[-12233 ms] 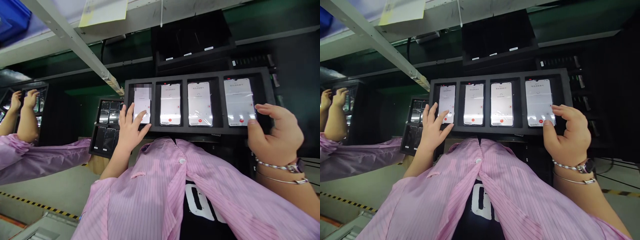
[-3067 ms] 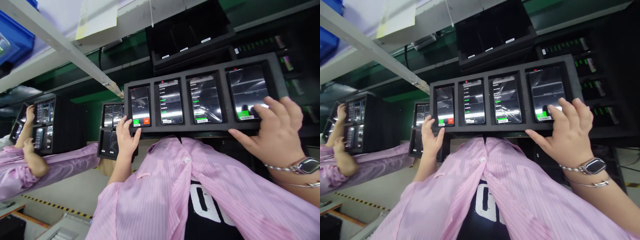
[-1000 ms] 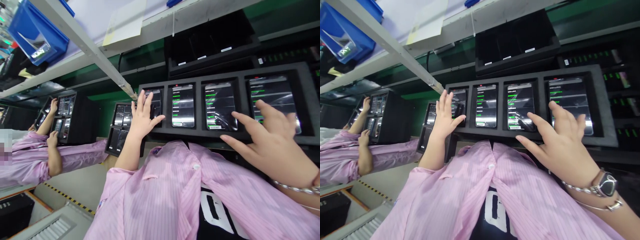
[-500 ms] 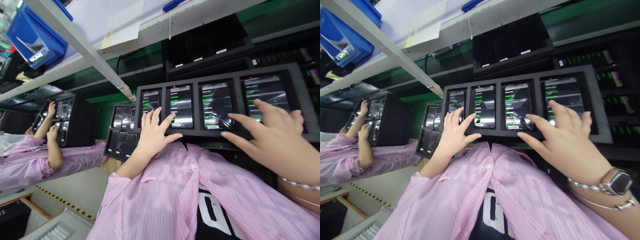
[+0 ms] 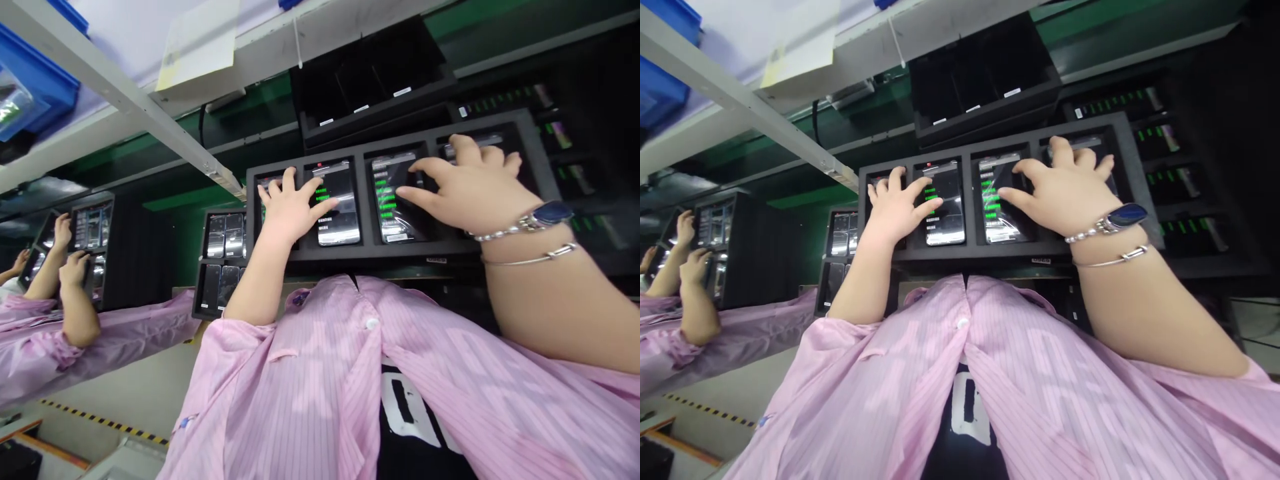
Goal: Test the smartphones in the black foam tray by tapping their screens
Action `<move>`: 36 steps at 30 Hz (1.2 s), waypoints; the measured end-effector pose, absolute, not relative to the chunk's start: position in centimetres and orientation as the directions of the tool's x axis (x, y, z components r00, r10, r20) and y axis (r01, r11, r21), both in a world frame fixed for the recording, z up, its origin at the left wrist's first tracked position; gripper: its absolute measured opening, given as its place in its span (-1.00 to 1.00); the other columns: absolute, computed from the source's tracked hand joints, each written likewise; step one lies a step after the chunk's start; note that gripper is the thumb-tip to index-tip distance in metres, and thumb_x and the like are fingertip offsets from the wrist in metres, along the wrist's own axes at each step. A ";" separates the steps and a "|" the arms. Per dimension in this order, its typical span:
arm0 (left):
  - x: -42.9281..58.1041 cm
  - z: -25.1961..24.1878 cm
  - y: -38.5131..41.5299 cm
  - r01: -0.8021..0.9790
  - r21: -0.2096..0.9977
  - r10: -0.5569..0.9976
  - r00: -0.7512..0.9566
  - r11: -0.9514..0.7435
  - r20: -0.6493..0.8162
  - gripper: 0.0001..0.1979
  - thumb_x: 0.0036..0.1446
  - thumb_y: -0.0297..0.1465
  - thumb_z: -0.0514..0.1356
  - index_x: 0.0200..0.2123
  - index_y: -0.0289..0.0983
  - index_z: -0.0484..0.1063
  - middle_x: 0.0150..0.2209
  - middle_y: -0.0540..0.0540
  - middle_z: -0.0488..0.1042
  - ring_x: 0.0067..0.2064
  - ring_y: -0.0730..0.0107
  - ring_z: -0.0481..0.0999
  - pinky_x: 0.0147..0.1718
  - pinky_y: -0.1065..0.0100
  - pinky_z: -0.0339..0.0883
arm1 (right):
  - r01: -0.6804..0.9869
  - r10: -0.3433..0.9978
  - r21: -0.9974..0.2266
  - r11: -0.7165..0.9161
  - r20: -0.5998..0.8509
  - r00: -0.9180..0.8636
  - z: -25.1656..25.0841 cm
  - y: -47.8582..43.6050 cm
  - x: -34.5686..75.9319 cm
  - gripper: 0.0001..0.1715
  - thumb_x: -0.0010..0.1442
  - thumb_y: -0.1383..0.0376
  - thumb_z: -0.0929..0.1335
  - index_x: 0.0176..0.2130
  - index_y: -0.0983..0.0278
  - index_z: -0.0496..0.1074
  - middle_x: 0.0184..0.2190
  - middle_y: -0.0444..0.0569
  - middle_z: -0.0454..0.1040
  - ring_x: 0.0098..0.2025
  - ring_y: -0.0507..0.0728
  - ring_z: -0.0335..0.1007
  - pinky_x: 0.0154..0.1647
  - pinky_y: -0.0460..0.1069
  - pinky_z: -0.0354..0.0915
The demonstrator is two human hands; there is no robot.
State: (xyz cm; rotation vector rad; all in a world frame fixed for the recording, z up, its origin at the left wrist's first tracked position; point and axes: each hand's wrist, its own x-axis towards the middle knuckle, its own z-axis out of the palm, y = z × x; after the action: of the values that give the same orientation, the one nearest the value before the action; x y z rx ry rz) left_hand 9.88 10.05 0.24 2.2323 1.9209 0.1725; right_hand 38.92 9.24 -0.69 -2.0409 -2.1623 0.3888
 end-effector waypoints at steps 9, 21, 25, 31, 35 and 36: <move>9.6 1.6 2.4 0.937 0.184 0.950 0.269 -0.296 0.158 -0.25 0.16 0.19 0.26 0.29 -0.06 0.42 0.49 -0.24 0.12 0.51 -0.27 -0.04 0.45 -0.35 -0.36 | 0.857 0.870 -0.320 0.404 0.425 -0.251 -0.3 1.4 39.0 -0.32 0.44 -0.09 0.24 0.34 0.23 0.29 0.35 0.26 0.32 0.47 0.49 0.10 0.45 0.57 -0.16; 9.5 -1.1 2.7 0.932 0.211 0.950 0.260 -0.294 0.174 -0.44 0.27 0.05 0.23 0.19 -0.13 0.50 0.40 -0.25 0.28 0.48 -0.25 0.07 0.44 -0.33 -0.21 | 0.827 0.838 -0.279 0.488 0.414 -0.355 -3.7 1.3 38.1 -0.48 0.37 0.12 0.34 0.22 0.29 0.39 0.19 0.12 0.53 0.33 0.36 0.35 0.42 0.33 0.14; 9.5 -1.2 3.0 0.932 0.198 0.941 0.260 -0.303 0.215 -0.46 0.28 0.02 0.23 0.20 -0.12 0.50 0.38 -0.25 0.31 0.47 -0.24 0.09 0.44 -0.33 -0.17 | 0.834 0.834 -0.244 0.495 0.401 -0.379 -3.7 1.5 37.9 -0.50 0.36 0.11 0.35 0.20 0.28 0.42 0.20 0.07 0.53 0.31 0.31 0.37 0.41 0.29 0.15; 9.1 -1.0 3.2 0.923 0.209 0.936 0.280 -0.323 0.213 -0.46 0.28 0.04 0.21 0.17 -0.15 0.48 0.41 -0.30 0.26 0.49 -0.27 0.07 0.42 -0.36 -0.17 | 0.836 0.872 -0.289 0.466 0.310 -0.379 -2.8 1.7 38.3 -0.56 0.38 0.11 0.31 0.15 0.19 0.47 0.16 0.01 0.57 0.32 0.34 0.35 0.44 0.37 0.05; 6.0 -0.3 2.1 0.918 0.264 0.905 0.182 -0.296 0.384 -0.42 0.30 0.01 0.19 0.23 -0.21 0.36 0.38 -0.37 0.26 0.47 -0.12 0.15 0.43 -0.22 -0.04 | 0.866 0.878 -0.306 0.396 0.403 -0.259 -2.0 0.8 41.5 -0.57 0.36 0.09 0.31 0.10 0.24 0.47 0.09 0.11 0.59 0.25 0.34 0.43 0.45 0.35 0.07; 5.0 -0.2 1.8 0.919 0.271 0.897 0.156 -0.285 0.414 -0.42 0.30 -0.01 0.19 0.23 -0.24 0.34 0.36 -0.39 0.27 0.46 -0.09 0.17 0.43 -0.19 0.00 | 0.887 0.870 -0.284 0.365 0.444 -0.215 -2.2 0.5 42.5 -0.57 0.36 0.08 0.30 0.07 0.25 0.49 0.03 0.12 0.62 0.21 0.35 0.47 0.43 0.34 0.10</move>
State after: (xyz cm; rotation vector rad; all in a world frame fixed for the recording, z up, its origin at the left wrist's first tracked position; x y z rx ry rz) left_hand 4.96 1.76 -0.24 2.4219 1.9035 0.8124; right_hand 42.51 0.51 -2.20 -1.5157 -2.0965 -0.0416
